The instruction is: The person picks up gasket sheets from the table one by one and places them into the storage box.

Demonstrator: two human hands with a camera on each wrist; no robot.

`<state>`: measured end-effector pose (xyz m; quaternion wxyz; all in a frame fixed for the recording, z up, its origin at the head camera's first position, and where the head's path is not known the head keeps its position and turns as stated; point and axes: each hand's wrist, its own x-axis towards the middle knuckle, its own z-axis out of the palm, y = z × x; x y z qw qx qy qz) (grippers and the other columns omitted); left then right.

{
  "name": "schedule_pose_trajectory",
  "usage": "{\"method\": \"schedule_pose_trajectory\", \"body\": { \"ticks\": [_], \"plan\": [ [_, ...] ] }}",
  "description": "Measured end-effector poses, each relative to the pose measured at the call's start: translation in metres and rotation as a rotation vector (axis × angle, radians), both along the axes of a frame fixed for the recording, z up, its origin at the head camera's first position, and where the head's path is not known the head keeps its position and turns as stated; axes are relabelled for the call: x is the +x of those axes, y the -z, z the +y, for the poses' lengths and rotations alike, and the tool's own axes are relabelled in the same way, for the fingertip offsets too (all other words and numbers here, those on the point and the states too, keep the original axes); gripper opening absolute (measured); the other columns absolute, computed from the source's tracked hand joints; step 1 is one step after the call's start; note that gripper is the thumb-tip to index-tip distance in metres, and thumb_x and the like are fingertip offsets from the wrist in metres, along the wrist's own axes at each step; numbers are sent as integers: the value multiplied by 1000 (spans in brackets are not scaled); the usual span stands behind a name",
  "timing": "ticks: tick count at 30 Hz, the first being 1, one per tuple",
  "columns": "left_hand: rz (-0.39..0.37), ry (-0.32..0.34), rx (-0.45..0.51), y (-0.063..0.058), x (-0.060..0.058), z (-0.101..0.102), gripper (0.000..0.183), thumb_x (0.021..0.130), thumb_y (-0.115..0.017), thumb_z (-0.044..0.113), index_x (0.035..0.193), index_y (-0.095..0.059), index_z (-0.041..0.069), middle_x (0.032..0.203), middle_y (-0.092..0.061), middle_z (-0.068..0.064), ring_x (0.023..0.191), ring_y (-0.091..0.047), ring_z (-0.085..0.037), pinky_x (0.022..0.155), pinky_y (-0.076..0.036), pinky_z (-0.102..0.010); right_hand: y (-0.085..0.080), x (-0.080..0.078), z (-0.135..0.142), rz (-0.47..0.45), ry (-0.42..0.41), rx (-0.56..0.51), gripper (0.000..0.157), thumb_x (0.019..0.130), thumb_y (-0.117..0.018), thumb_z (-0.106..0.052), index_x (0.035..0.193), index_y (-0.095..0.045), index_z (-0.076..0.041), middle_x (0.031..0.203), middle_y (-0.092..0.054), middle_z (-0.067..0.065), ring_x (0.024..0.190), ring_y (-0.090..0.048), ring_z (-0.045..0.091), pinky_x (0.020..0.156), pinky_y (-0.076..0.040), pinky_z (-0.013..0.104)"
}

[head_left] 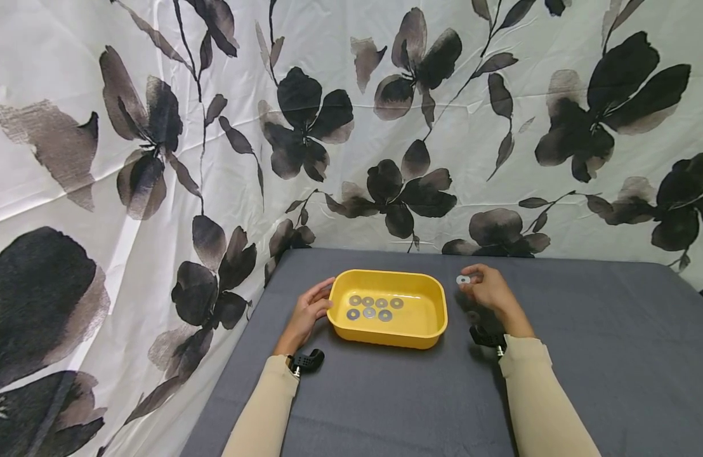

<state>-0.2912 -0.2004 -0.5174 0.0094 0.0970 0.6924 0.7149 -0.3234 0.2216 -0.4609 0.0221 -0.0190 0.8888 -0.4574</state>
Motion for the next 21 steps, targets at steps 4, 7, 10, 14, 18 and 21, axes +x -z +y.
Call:
{"method": "schedule_pose_trajectory", "body": {
  "ticks": [4, 7, 10, 14, 18, 21],
  "plan": [
    [4, -2, -3, 0, 0, 0, 55, 94, -60, 5, 147, -57, 20, 142, -61, -19, 125, -62, -33, 86, -58, -26, -11, 2, -4, 44, -22, -27, 44, 96, -67, -7, 136, -53, 3, 89, -66, 9, 79, -61, 21, 68, -51, 29],
    [3, -5, -4, 0, 1, 0, 55, 94, -60, 4, 147, -57, 18, 143, -60, -19, 124, -63, -31, 86, -58, -26, -19, 5, -8, 69, -43, -37, 45, 95, -68, -7, 135, -52, 3, 94, -68, 12, 84, -63, 23, 71, -50, 28],
    [5, -4, -5, -1, 1, 0, 56, 94, -59, 4, 148, -56, 17, 143, -60, -20, 124, -63, -30, 86, -58, -26, -27, 8, -15, 85, -58, -37, 44, 93, -70, -7, 133, -53, 3, 98, -70, 14, 86, -64, 20, 73, -51, 27],
    [3, -3, 1, -1, 1, 0, 56, 94, -60, 5, 148, -55, 16, 143, -60, -20, 123, -64, -28, 87, -58, -26, -37, 11, -26, 91, -78, -49, 45, 92, -71, -8, 132, -53, 2, 101, -71, 14, 85, -62, 17, 75, -50, 27],
    [8, -5, 0, -1, 1, 0, 58, 93, -60, 6, 149, -54, 14, 144, -59, -21, 122, -65, -27, 86, -58, -27, -44, 14, -39, 98, -100, -71, 45, 91, -73, -7, 131, -55, 3, 99, -69, 13, 85, -61, 18, 75, -50, 25],
    [8, -7, -3, -1, 0, 0, 58, 93, -60, 6, 149, -54, 14, 145, -59, -21, 121, -65, -26, 86, -58, -27, -48, 16, -49, 108, -113, -87, 44, 90, -74, -7, 129, -56, 4, 98, -67, 11, 86, -60, 19, 75, -52, 23]
  ]
}}
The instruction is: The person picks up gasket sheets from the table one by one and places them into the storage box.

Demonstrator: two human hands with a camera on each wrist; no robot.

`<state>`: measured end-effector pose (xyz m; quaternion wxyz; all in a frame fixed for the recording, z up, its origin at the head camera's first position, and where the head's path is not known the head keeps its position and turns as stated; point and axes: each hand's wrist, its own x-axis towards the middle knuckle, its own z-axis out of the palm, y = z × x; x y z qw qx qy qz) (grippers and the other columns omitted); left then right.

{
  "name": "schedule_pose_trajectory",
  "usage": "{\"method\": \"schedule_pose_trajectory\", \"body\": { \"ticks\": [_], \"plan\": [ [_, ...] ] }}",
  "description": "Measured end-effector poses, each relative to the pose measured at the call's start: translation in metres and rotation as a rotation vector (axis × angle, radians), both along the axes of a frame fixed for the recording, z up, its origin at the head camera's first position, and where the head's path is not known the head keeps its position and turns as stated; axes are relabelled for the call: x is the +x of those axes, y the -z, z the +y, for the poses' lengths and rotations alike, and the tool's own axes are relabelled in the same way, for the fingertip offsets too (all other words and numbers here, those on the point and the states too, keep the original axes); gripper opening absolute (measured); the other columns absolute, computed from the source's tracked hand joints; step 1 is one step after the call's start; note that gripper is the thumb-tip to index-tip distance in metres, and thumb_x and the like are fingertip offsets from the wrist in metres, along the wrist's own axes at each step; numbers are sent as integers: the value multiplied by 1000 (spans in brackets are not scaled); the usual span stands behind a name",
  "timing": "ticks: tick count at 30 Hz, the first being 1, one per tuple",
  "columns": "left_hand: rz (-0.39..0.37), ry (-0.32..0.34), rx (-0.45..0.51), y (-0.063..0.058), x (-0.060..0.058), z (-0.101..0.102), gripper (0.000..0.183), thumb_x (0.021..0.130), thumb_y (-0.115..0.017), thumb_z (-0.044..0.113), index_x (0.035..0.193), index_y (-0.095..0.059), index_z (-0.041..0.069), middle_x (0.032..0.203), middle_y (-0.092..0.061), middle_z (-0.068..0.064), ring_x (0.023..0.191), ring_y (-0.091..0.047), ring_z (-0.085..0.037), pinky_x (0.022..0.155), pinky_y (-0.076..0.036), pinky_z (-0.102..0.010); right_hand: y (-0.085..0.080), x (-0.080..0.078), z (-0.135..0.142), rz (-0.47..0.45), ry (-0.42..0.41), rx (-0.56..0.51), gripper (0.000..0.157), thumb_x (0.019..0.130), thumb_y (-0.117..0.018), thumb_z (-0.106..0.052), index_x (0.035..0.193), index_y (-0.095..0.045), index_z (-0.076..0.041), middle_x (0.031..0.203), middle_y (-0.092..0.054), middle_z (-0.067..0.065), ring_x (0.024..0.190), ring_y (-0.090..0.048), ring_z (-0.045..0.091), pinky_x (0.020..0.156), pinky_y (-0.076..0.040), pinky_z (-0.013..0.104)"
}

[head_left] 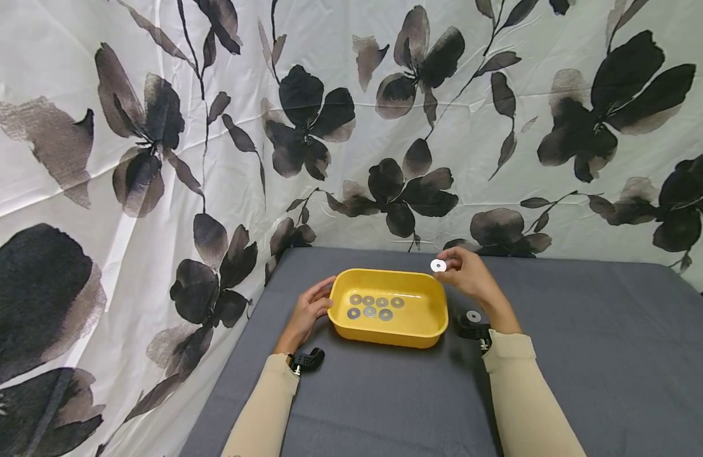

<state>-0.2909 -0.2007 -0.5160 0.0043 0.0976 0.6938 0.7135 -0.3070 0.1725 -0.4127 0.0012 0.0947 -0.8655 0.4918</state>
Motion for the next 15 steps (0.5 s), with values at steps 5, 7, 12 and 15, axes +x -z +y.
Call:
{"method": "schedule_pose_trajectory", "body": {
  "ticks": [5, 7, 12, 15],
  "plan": [
    [-2, 0, 2, 0, -1, 0, 57, 93, -60, 5, 149, -54, 15, 145, -59, -20, 123, -64, -27, 87, -58, -28, -6, 3, -15, 12, -14, -21, 42, 90, -76, -8, 126, -58, 3, 100, -66, 10, 86, -59, 19, 76, -52, 20],
    [-3, 0, 3, 0, -1, 1, 57, 93, -60, 4, 149, -54, 14, 145, -59, -20, 124, -64, -29, 89, -58, -28, -6, 4, -19, 18, -21, -24, 40, 90, -76, -8, 125, -59, 2, 101, -66, 11, 86, -59, 19, 75, -52, 20],
    [-8, 4, 4, 0, -2, 1, 57, 94, -59, 4, 149, -54, 14, 145, -58, -21, 126, -62, -33, 90, -58, -30, -4, 5, -31, 42, -51, -28, 36, 91, -75, -6, 123, -60, 1, 103, -66, 13, 86, -58, 21, 74, -52, 19],
    [-14, 2, 5, 1, -2, 1, 56, 94, -59, 4, 148, -55, 17, 145, -59, -20, 126, -61, -33, 89, -58, -28, -3, 7, -38, 71, -72, -19, 34, 90, -76, -6, 120, -61, 0, 103, -66, 14, 85, -58, 22, 73, -51, 20]
  ]
}}
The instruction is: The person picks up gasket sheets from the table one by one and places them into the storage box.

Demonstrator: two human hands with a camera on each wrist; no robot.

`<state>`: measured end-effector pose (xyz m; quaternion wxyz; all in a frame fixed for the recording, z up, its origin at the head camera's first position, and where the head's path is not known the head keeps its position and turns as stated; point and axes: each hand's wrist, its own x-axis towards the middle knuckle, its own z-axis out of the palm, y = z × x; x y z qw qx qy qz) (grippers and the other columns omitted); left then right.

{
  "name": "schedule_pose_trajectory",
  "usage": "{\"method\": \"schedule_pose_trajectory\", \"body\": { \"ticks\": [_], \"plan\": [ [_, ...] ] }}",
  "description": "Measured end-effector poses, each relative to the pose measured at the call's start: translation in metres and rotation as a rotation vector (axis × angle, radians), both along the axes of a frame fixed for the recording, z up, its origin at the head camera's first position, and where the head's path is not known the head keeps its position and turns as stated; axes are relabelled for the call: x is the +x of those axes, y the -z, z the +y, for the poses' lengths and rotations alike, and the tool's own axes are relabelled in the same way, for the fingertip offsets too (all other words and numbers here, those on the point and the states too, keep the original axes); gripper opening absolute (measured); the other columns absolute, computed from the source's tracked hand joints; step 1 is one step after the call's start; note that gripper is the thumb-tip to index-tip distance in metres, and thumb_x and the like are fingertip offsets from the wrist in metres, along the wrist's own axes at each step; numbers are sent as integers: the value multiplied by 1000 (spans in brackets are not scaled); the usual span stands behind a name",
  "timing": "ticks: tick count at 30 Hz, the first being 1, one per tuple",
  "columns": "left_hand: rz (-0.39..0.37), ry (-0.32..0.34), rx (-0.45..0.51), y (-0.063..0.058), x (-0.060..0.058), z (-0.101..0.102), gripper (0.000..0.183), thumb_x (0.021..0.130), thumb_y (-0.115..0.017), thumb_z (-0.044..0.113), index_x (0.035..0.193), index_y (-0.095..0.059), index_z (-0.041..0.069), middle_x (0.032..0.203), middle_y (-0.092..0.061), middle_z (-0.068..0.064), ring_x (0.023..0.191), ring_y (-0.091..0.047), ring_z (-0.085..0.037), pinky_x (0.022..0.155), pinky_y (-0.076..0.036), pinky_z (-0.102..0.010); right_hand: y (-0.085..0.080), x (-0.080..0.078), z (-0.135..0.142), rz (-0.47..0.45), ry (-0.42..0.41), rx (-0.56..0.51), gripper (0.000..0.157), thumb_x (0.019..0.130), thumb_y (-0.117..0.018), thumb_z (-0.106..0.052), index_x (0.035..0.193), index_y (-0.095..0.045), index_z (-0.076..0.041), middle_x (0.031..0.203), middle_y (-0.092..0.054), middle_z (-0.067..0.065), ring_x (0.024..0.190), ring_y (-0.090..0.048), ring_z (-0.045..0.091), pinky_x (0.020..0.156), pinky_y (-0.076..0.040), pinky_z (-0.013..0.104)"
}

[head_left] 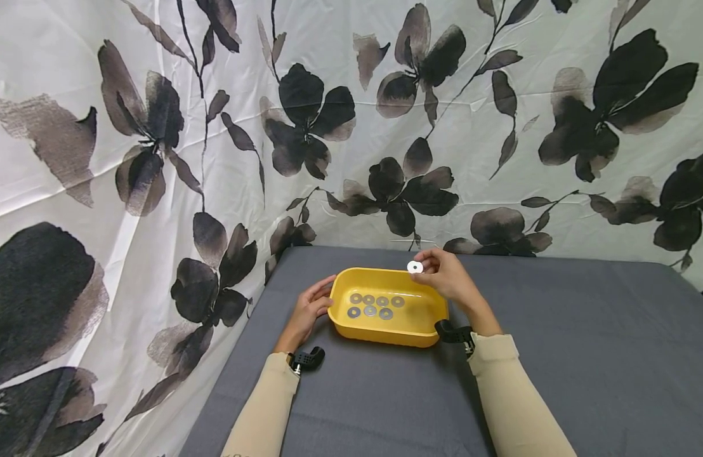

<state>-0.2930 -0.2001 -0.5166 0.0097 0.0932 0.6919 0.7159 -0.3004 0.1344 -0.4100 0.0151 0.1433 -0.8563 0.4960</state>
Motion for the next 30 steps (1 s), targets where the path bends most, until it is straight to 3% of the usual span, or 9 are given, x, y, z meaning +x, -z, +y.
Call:
{"method": "schedule_pose_trajectory", "body": {
  "ticks": [5, 13, 21, 30],
  "plan": [
    [-2, -2, 2, 0, 0, 0, 55, 93, -59, 4, 147, -56, 17, 144, -60, -19, 126, -62, -32, 86, -58, -26, 4, 2, -13, 52, -32, 21, 33, 87, -79, -9, 115, -63, -1, 102, -65, 14, 83, -55, 22, 71, -47, 25],
    [14, 0, 1, -1, 1, 1, 57, 94, -59, 4, 149, -54, 15, 146, -58, -21, 125, -62, -33, 86, -58, -26, 11, 4, -32, 48, -52, 50, 31, 87, -81, -15, 113, -66, -7, 101, -65, 11, 81, -55, 23, 71, -46, 32],
    [2, 11, -6, -1, 1, 0, 57, 94, -59, 3, 149, -54, 16, 147, -57, -21, 130, -58, -38, 88, -58, -27, 19, 6, -51, 35, -93, 55, 31, 84, -83, -17, 109, -67, -7, 96, -63, 8, 76, -54, 20, 64, -46, 29],
    [9, 9, 11, 1, 0, 1, 58, 93, -60, 3, 150, -53, 12, 148, -56, -23, 129, -59, -36, 87, -57, -25, 37, 9, -68, 23, -111, 83, 28, 81, -85, -12, 102, -67, -7, 87, -56, 5, 73, -49, 18, 65, -40, 26]
  ]
}}
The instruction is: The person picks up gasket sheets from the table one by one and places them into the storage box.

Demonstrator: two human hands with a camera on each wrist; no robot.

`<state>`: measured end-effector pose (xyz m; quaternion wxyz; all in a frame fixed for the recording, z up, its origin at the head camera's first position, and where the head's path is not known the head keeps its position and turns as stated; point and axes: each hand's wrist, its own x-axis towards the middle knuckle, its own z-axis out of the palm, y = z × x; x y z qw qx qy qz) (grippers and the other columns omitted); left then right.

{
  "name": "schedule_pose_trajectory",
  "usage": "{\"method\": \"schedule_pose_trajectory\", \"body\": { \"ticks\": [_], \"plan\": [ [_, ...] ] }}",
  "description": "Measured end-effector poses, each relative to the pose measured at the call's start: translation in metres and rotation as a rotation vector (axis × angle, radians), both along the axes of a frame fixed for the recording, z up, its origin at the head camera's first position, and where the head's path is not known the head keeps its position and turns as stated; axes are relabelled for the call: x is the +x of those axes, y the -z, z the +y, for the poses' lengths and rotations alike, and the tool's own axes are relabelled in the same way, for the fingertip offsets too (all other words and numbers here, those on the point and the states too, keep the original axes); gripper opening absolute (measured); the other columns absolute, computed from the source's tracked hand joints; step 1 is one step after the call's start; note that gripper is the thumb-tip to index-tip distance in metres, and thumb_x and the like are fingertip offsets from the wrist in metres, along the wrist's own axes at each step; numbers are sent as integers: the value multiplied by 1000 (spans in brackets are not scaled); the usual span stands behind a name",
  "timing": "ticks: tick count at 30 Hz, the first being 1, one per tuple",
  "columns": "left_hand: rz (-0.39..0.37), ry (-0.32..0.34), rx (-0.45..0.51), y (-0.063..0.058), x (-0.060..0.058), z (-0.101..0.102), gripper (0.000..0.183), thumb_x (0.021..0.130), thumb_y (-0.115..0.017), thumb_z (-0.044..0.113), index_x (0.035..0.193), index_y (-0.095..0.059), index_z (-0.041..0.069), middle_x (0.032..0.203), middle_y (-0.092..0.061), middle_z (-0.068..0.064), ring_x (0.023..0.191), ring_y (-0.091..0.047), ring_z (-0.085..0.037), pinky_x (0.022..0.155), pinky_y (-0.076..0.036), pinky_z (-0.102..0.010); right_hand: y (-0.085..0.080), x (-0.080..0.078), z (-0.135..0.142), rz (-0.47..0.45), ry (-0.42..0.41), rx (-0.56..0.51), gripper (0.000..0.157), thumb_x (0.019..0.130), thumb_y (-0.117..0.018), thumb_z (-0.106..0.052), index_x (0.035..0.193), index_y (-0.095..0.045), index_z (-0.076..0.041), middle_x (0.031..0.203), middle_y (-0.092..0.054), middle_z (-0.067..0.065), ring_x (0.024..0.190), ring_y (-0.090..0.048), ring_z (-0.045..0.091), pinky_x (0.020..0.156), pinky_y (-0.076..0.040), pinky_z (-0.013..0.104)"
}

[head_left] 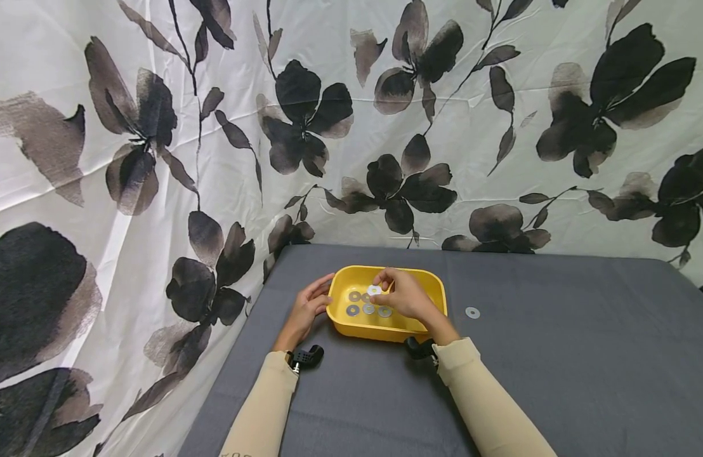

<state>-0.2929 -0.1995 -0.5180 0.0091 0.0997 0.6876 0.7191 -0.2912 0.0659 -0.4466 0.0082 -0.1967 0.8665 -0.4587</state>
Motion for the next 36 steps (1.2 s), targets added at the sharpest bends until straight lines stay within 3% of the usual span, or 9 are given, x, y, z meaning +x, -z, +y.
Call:
{"method": "schedule_pose_trajectory", "body": {
  "ticks": [11, 23, 30, 36],
  "plan": [
    [1, -8, -7, 2, 0, -1, 56, 94, -59, 2, 148, -55, 15, 146, -57, -21, 130, -58, -38, 86, -57, -26, 15, 0, -14, -26, -55, 39, 27, 80, -85, -6, 101, -68, -7, 81, -54, 4, 67, -49, 16, 58, -39, 24],
    [19, -25, -11, 2, 0, 0, 57, 92, -60, 3, 148, -56, 14, 145, -59, -21, 122, -65, -27, 85, -58, -26, 24, -2, -21, -84, -178, 158, 24, 82, -84, -6, 99, -67, -6, 77, -54, 2, 70, -50, 15, 62, -41, 25],
    [10, -14, -3, 3, -1, 0, 56, 94, -60, 2, 148, -55, 15, 145, -58, -22, 126, -62, -33, 85, -58, -25, 25, -1, -21, -106, -179, 159, 25, 84, -82, -6, 103, -67, -4, 79, -57, 3, 70, -51, 15, 64, -42, 26],
    [1, -10, -9, 2, 0, 0, 56, 94, -59, 2, 148, -55, 15, 145, -58, -22, 130, -58, -40, 87, -57, -28, 17, -1, -11, -94, -137, 90, 22, 90, -75, -7, 110, -68, -1, 82, -59, 7, 66, -52, 16, 60, -43, 26]
  ]
}}
